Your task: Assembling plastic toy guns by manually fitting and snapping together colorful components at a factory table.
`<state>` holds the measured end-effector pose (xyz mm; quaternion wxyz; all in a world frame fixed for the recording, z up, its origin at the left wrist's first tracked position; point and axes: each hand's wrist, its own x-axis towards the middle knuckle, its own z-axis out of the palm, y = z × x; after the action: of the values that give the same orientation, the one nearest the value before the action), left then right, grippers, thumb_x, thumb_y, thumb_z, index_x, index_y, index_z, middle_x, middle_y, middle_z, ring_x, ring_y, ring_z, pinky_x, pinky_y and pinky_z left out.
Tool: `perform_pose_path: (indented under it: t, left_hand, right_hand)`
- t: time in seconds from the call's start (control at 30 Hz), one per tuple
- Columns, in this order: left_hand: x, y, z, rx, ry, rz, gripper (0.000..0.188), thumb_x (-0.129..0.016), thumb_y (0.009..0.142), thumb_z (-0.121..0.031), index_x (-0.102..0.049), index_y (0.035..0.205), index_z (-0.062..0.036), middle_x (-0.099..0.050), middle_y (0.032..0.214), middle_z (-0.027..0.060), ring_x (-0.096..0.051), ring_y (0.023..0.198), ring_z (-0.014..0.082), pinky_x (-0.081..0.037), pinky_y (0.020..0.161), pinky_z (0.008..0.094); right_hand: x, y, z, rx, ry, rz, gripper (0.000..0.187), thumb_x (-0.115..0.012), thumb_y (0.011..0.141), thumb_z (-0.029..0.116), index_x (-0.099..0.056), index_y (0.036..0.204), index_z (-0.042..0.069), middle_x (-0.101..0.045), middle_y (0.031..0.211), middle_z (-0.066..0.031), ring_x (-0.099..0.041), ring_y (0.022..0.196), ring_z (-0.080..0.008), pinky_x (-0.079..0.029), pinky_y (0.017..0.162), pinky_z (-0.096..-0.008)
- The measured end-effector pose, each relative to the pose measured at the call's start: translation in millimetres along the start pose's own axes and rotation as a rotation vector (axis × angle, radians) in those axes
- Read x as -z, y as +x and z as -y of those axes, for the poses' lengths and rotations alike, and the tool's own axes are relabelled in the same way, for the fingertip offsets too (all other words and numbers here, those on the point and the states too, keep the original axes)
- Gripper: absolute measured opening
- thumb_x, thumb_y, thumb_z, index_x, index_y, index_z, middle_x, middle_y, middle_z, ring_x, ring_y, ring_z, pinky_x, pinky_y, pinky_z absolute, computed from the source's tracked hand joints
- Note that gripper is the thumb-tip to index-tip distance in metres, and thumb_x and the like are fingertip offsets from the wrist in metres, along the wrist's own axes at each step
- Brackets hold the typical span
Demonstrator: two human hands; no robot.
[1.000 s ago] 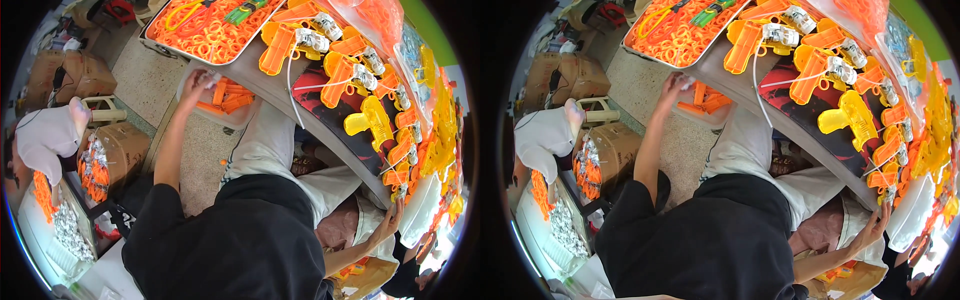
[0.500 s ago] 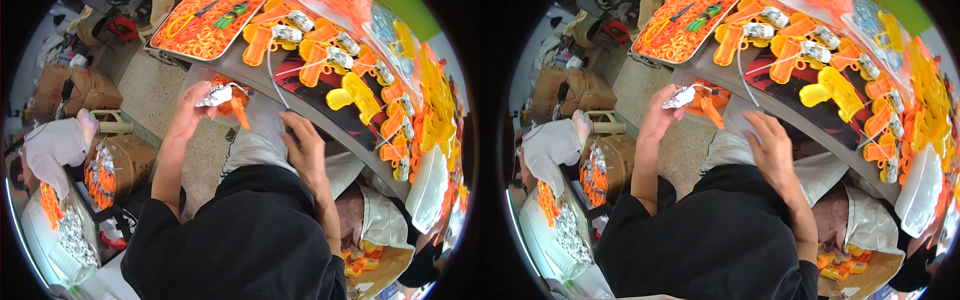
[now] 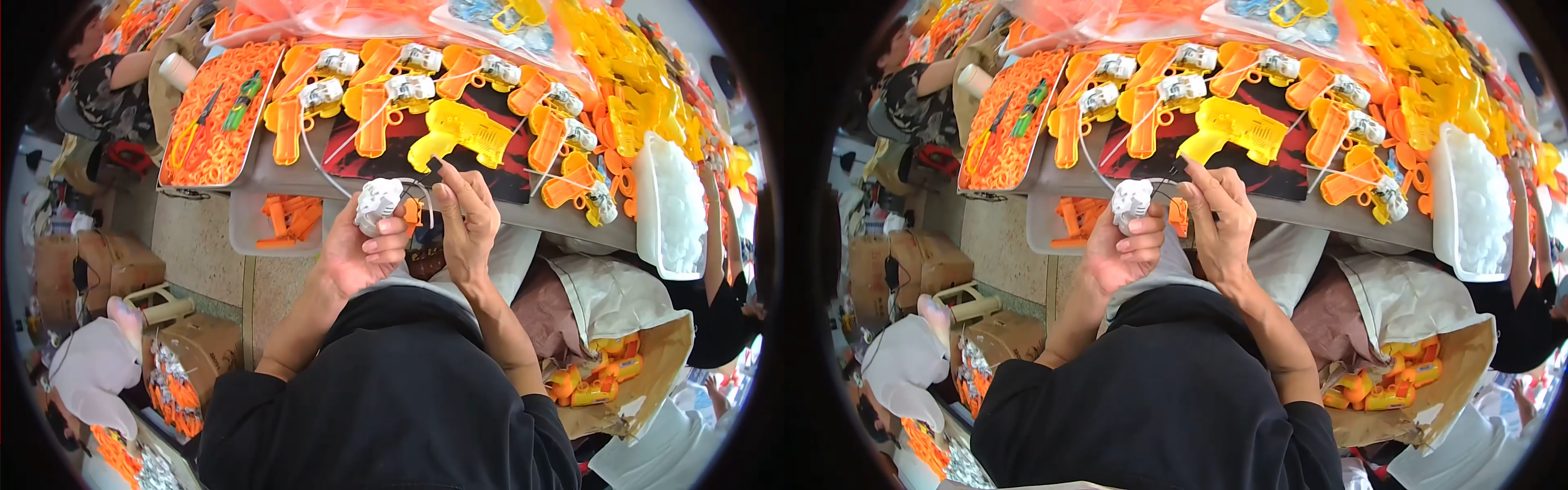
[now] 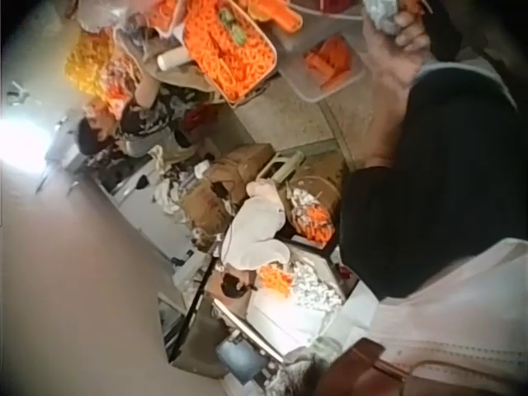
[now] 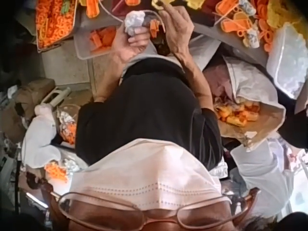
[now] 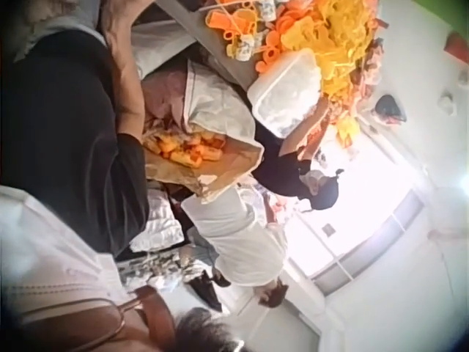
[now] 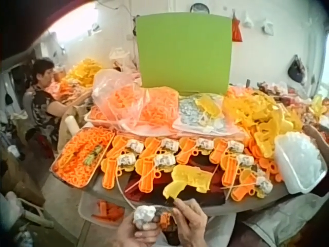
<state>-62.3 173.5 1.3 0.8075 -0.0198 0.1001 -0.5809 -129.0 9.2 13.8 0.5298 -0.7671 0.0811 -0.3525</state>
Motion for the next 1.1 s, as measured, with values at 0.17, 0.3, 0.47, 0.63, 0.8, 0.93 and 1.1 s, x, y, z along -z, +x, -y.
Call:
perform_pose_path:
  t: [0.17,0.3,0.47,0.63,0.8,0.93,1.1]
  left_hand:
    - [-6.6,7.7,8.2,0.132,-0.118,0.017,0.047,-0.042,0.106,-0.043,-0.057,0.107,0.0018,-0.054,0.073,0.0030,-0.045,0.051,0.0104,-0.036,0.049,0.0255]
    - [-13.3,15.8,14.4,0.222,-0.168,0.072,0.041,-0.038,0.107,-0.038,-0.054,0.105,-0.0004,-0.056,0.071,0.0052,-0.046,0.047,0.0112,-0.035,0.046,0.0258]
    - [-28.2,15.6,16.0,0.308,0.384,0.027,0.071,-0.021,0.110,-0.052,-0.052,0.135,0.0069,-0.065,0.066,0.0133,-0.053,0.040,0.0170,-0.042,0.041,0.0269]
    - [-70.1,23.9,-19.7,-0.144,1.578,-0.185,0.052,-0.047,0.108,-0.045,-0.064,0.111,0.0038,-0.065,0.063,0.0092,-0.058,0.047,0.0138,-0.046,0.048,0.0264]
    - [-59.0,118.8,-69.7,-0.969,2.464,-0.204,0.026,-0.077,0.089,-0.026,-0.069,0.107,-0.0083,-0.070,0.095,0.0072,-0.066,0.092,0.0220,-0.052,0.080,0.0382]
    - [-43.0,173.9,-84.5,-1.116,3.046,0.002,0.032,-0.081,0.081,-0.028,-0.071,0.105,-0.0079,-0.054,0.132,0.0091,-0.047,0.126,0.0289,-0.037,0.106,0.0479]
    - [-44.9,160.7,-76.5,-1.103,3.074,-0.078,0.040,-0.081,0.081,-0.023,-0.064,0.114,-0.0074,-0.052,0.135,0.0091,-0.049,0.126,0.0286,-0.038,0.106,0.0455]
  right_hand:
    - [13.7,30.0,-23.5,-0.187,0.522,0.316,0.025,-0.067,0.099,0.013,-0.074,0.120,0.001,-0.059,0.098,-0.0017,-0.053,0.093,-0.0115,-0.043,0.085,-0.0269]
    - [13.1,46.0,-39.2,-0.128,0.932,0.467,0.019,-0.073,0.092,0.013,-0.077,0.106,0.002,-0.061,0.102,-0.0057,-0.055,0.102,-0.0173,-0.043,0.095,-0.0338]
    - [24.9,57.2,-31.6,0.064,1.015,0.436,0.010,-0.075,0.079,0.012,-0.067,0.084,0.007,-0.059,0.109,-0.0105,-0.054,0.113,-0.0315,-0.040,0.103,-0.0479]
    - [86.6,60.8,-12.6,0.016,0.991,0.178,0.025,-0.061,0.103,0.039,-0.047,0.097,0.019,-0.058,0.078,0.0077,-0.059,0.081,-0.0161,-0.045,0.104,-0.0501]
    - [167.0,95.6,-13.4,0.056,0.900,0.049,0.022,-0.066,0.102,0.032,-0.054,0.096,0.014,-0.044,0.063,0.0096,-0.040,0.064,-0.0084,-0.039,0.090,-0.0359]
    - [200.4,131.3,24.1,-0.154,0.167,0.158,0.009,-0.069,0.096,0.012,-0.066,0.095,0.003,-0.058,0.072,0.0019,-0.055,0.068,-0.0079,-0.047,0.078,-0.0302]
    - [112.4,138.2,-46.0,0.037,-0.481,0.667,0.011,-0.074,0.086,0.009,-0.075,0.094,0.002,-0.068,0.082,-0.0113,-0.066,0.067,-0.0229,-0.050,0.061,-0.0358]
